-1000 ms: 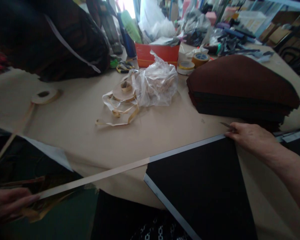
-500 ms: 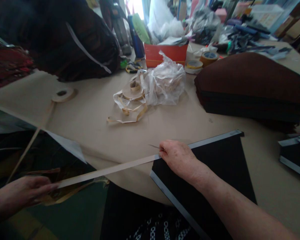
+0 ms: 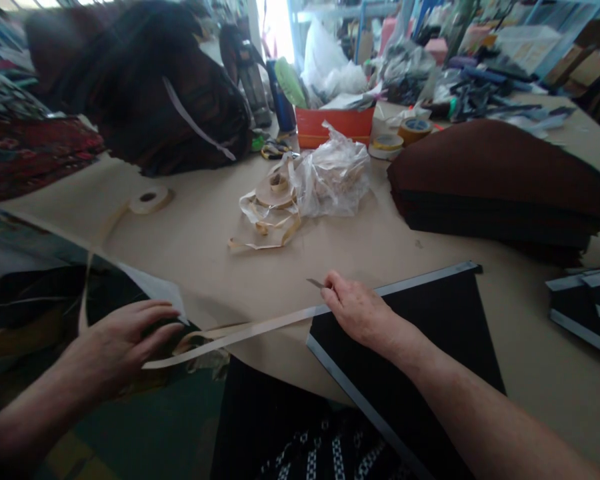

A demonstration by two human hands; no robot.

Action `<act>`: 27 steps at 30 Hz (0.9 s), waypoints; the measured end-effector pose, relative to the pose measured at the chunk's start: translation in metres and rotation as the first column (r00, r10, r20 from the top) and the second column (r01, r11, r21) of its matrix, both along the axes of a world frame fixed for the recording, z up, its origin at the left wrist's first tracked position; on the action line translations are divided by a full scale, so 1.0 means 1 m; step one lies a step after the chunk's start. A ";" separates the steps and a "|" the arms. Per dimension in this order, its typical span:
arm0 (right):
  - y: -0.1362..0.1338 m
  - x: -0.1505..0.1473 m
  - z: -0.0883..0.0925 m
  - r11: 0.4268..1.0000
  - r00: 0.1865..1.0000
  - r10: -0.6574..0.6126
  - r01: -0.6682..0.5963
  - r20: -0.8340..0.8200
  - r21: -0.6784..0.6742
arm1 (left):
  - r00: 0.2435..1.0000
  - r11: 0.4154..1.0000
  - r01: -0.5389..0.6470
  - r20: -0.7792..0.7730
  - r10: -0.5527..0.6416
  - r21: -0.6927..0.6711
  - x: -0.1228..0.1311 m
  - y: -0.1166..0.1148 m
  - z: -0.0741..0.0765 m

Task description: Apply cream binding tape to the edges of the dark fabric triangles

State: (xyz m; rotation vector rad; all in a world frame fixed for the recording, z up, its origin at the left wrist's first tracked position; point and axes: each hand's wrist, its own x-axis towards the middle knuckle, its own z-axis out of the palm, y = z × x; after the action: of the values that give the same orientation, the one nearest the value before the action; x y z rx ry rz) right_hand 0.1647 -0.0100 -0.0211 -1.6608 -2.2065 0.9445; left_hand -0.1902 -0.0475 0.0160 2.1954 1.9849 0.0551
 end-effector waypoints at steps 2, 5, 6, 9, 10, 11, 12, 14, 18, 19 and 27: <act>-0.003 0.006 0.007 0.999 0.995 -0.005 0.002 -0.104 -0.034 | 0.976 0.986 0.163 0.142 -0.166 0.037 0.049 0.005 -0.001; -0.012 0.011 0.015 1.000 0.973 -0.018 0.015 -0.232 -0.015 | 0.927 0.934 0.356 0.121 -0.354 0.001 0.113 0.010 -0.009; -0.015 0.011 0.016 0.999 0.964 -0.031 0.027 -0.265 -0.018 | 0.922 0.926 0.377 0.097 -0.374 -0.018 0.130 0.012 -0.012; -0.023 0.008 0.010 0.986 0.944 -0.114 0.069 -0.309 -0.153 | 0.929 0.928 0.369 0.016 -0.369 -0.047 0.161 0.017 -0.019; -0.025 0.005 0.006 0.973 0.938 -0.149 0.083 -0.313 -0.213 | 0.933 0.932 0.359 -0.008 -0.359 -0.053 0.166 0.019 -0.020; -0.026 0.003 0.002 0.961 0.932 -0.178 0.096 -0.317 -0.258 | 0.935 0.934 0.351 -0.029 -0.353 -0.061 0.169 0.021 -0.020; -0.027 0.000 -0.003 0.954 0.924 -0.201 0.110 -0.325 -0.278 | 0.935 0.934 0.349 -0.044 -0.352 -0.072 0.171 0.023 -0.019; -0.029 -0.005 -0.011 0.951 0.914 -0.229 0.136 -0.336 -0.278 | 0.929 0.928 0.358 -0.060 -0.365 -0.107 0.172 0.027 -0.016; -0.030 -0.011 -0.018 0.962 0.932 -0.196 0.123 -0.304 -0.243 | 0.917 0.910 0.375 -0.070 -0.392 -0.178 0.172 0.035 -0.010; -0.030 -0.011 -0.018 0.966 0.940 -0.181 0.116 -0.288 -0.230 | 0.916 0.908 0.376 -0.069 -0.394 -0.186 0.173 0.036 -0.010; -0.029 -0.015 -0.012 0.988 0.985 -0.104 0.086 -0.138 -0.131 | 0.923 0.897 0.378 0.016 -0.385 -0.227 0.176 0.039 -0.007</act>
State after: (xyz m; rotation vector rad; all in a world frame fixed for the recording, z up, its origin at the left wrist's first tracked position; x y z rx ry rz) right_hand 0.1494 -0.0388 -0.0333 -1.6762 -1.9929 1.1594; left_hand -0.0146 -0.0084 0.0093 2.3921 1.4492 -0.2461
